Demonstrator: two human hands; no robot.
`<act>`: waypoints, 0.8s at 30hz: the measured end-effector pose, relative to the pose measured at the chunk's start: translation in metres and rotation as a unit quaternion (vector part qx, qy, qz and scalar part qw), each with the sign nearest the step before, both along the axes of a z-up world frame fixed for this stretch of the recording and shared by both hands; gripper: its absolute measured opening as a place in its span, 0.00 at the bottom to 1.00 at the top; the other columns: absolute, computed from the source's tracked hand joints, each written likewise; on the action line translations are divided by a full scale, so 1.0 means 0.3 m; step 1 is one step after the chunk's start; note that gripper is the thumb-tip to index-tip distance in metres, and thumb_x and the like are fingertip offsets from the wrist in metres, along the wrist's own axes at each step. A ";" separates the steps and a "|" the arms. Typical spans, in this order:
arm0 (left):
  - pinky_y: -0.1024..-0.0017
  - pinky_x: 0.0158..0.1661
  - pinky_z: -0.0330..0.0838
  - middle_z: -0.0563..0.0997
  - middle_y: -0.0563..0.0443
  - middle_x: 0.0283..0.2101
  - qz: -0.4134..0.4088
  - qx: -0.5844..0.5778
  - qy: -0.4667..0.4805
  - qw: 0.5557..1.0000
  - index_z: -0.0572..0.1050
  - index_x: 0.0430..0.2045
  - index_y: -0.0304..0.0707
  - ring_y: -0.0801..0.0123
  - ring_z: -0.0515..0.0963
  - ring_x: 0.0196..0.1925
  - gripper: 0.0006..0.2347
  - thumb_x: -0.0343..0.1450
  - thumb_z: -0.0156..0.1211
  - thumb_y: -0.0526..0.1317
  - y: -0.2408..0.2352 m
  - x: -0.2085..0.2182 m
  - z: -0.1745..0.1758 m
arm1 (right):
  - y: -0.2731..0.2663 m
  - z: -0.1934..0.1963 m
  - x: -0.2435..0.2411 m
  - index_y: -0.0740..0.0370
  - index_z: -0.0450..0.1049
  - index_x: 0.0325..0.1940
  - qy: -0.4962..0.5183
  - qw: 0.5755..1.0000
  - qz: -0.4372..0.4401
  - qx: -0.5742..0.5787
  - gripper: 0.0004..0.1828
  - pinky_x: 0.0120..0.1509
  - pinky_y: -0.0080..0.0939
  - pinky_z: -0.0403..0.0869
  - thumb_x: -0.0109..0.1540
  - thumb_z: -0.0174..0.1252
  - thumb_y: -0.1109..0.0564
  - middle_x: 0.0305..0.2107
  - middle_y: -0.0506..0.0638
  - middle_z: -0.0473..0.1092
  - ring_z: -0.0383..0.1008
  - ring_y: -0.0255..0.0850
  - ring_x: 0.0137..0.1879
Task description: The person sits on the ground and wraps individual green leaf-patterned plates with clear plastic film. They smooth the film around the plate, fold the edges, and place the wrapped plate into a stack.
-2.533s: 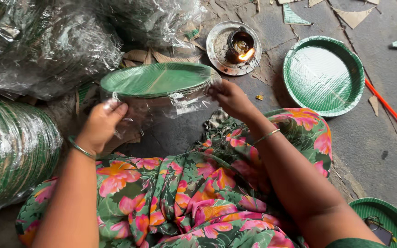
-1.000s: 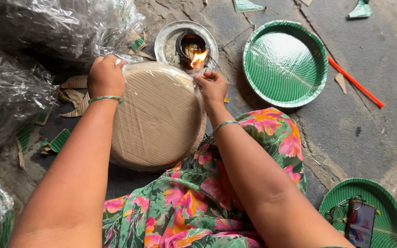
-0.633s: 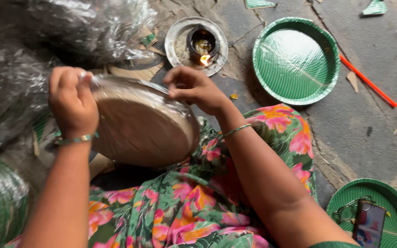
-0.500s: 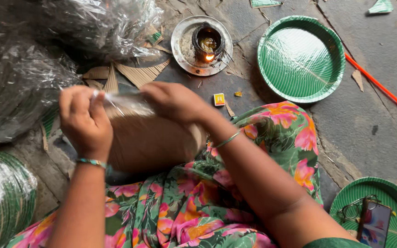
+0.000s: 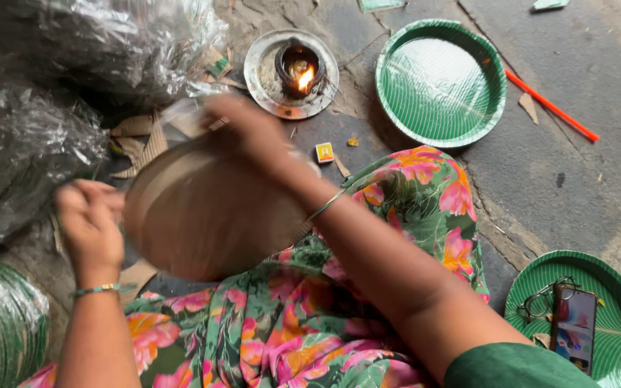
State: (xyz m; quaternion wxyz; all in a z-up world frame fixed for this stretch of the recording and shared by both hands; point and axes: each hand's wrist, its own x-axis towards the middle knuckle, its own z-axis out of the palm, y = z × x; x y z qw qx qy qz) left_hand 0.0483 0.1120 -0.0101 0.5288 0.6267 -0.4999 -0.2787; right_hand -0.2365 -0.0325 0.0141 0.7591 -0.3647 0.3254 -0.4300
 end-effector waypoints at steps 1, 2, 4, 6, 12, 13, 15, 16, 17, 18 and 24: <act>0.75 0.34 0.69 0.74 0.51 0.34 -0.006 0.098 0.018 0.995 0.69 0.45 0.34 0.73 0.72 0.33 0.14 0.87 0.47 0.48 0.011 -0.011 -0.022 | -0.057 -0.061 -0.074 0.63 0.78 0.45 0.148 0.977 -0.062 -0.138 0.13 0.44 0.36 0.74 0.70 0.54 0.51 0.34 0.47 0.74 0.74 0.37 0.40; 0.76 0.40 0.70 0.75 0.51 0.39 -0.082 0.093 0.022 0.992 0.70 0.46 0.32 0.74 0.73 0.40 0.13 0.84 0.52 0.47 0.018 -0.033 -0.039 | -0.111 -0.120 -0.151 0.64 0.80 0.42 0.289 0.909 -0.126 -0.273 0.14 0.40 0.37 0.72 0.69 0.57 0.51 0.28 0.47 0.71 0.72 0.37 0.36; 0.74 0.44 0.73 0.79 0.48 0.42 -0.112 0.171 0.006 0.979 0.69 0.48 0.29 0.71 0.77 0.44 0.17 0.73 0.66 0.43 -0.017 -0.079 -0.044 | -0.179 -0.245 -0.298 0.63 0.79 0.40 0.214 0.953 -0.161 -0.138 0.11 0.39 0.32 0.69 0.69 0.59 0.53 0.31 0.45 0.73 0.70 0.33 0.36; 0.72 0.42 0.76 0.82 0.45 0.41 -0.071 0.236 -0.005 0.969 0.68 0.50 0.28 0.67 0.81 0.43 0.27 0.62 0.75 0.40 -0.082 -0.145 -0.048 | -0.255 -0.367 -0.379 0.63 0.81 0.37 0.203 0.950 -0.230 -0.050 0.10 0.42 0.28 0.73 0.67 0.60 0.54 0.33 0.46 0.77 0.75 0.30 0.38; 0.70 0.43 0.78 0.79 0.42 0.48 -0.059 0.207 0.057 0.975 0.66 0.54 0.25 0.67 0.82 0.46 0.30 0.60 0.76 0.37 -0.054 -0.206 -0.036 | -0.289 -0.615 -0.392 0.66 0.80 0.35 0.186 0.936 -0.287 0.089 0.13 0.35 0.31 0.71 0.60 0.68 0.51 0.28 0.46 0.76 0.72 0.31 0.31; 0.70 0.44 0.78 0.79 0.42 0.48 -0.056 0.211 0.057 0.974 0.66 0.54 0.25 0.66 0.82 0.46 0.30 0.60 0.76 0.37 -0.074 -0.211 -0.036 | -0.310 -0.611 -0.403 0.67 0.79 0.34 0.189 0.933 -0.286 0.107 0.14 0.34 0.32 0.71 0.59 0.70 0.51 0.26 0.47 0.76 0.72 0.32 0.29; 0.71 0.44 0.78 0.79 0.41 0.48 -0.053 0.206 0.067 0.975 0.65 0.54 0.25 0.66 0.82 0.47 0.31 0.60 0.76 0.37 -0.070 -0.201 -0.035 | -0.313 -0.602 -0.393 0.66 0.81 0.35 0.244 0.918 -0.302 0.080 0.15 0.34 0.31 0.69 0.59 0.71 0.51 0.27 0.45 0.75 0.69 0.31 0.30; 0.71 0.45 0.77 0.79 0.41 0.49 -0.055 0.197 0.077 0.976 0.65 0.54 0.24 0.67 0.81 0.47 0.31 0.60 0.76 0.37 -0.063 -0.192 -0.040 | -0.297 -0.599 -0.376 0.66 0.81 0.35 0.269 0.910 -0.308 0.067 0.15 0.33 0.31 0.67 0.59 0.72 0.50 0.27 0.44 0.75 0.67 0.30 0.30; 0.72 0.46 0.77 0.79 0.40 0.49 -0.057 0.187 0.087 0.977 0.65 0.55 0.24 0.67 0.81 0.48 0.31 0.61 0.77 0.37 -0.053 -0.181 -0.046 | -0.276 -0.594 -0.357 0.66 0.81 0.35 0.270 0.912 -0.301 0.072 0.15 0.33 0.31 0.68 0.59 0.71 0.50 0.27 0.44 0.76 0.68 0.30 0.30; 0.71 0.46 0.76 0.80 0.40 0.49 -0.051 0.194 0.084 0.976 0.65 0.55 0.25 0.66 0.81 0.47 0.31 0.61 0.76 0.38 -0.052 -0.177 -0.053 | -0.269 -0.581 -0.353 0.66 0.81 0.35 0.272 0.912 -0.297 0.074 0.15 0.33 0.31 0.68 0.59 0.71 0.50 0.27 0.44 0.76 0.68 0.30 0.30; 0.70 0.53 0.73 0.79 0.42 0.54 -0.018 0.182 0.084 0.980 0.64 0.57 0.29 0.67 0.79 0.54 0.31 0.64 0.76 0.42 -0.068 -0.141 -0.084 | -0.235 -0.408 -0.344 0.63 0.84 0.39 0.251 0.946 -0.198 0.057 0.13 0.33 0.31 0.63 0.61 0.68 0.49 0.26 0.41 0.73 0.63 0.29 0.29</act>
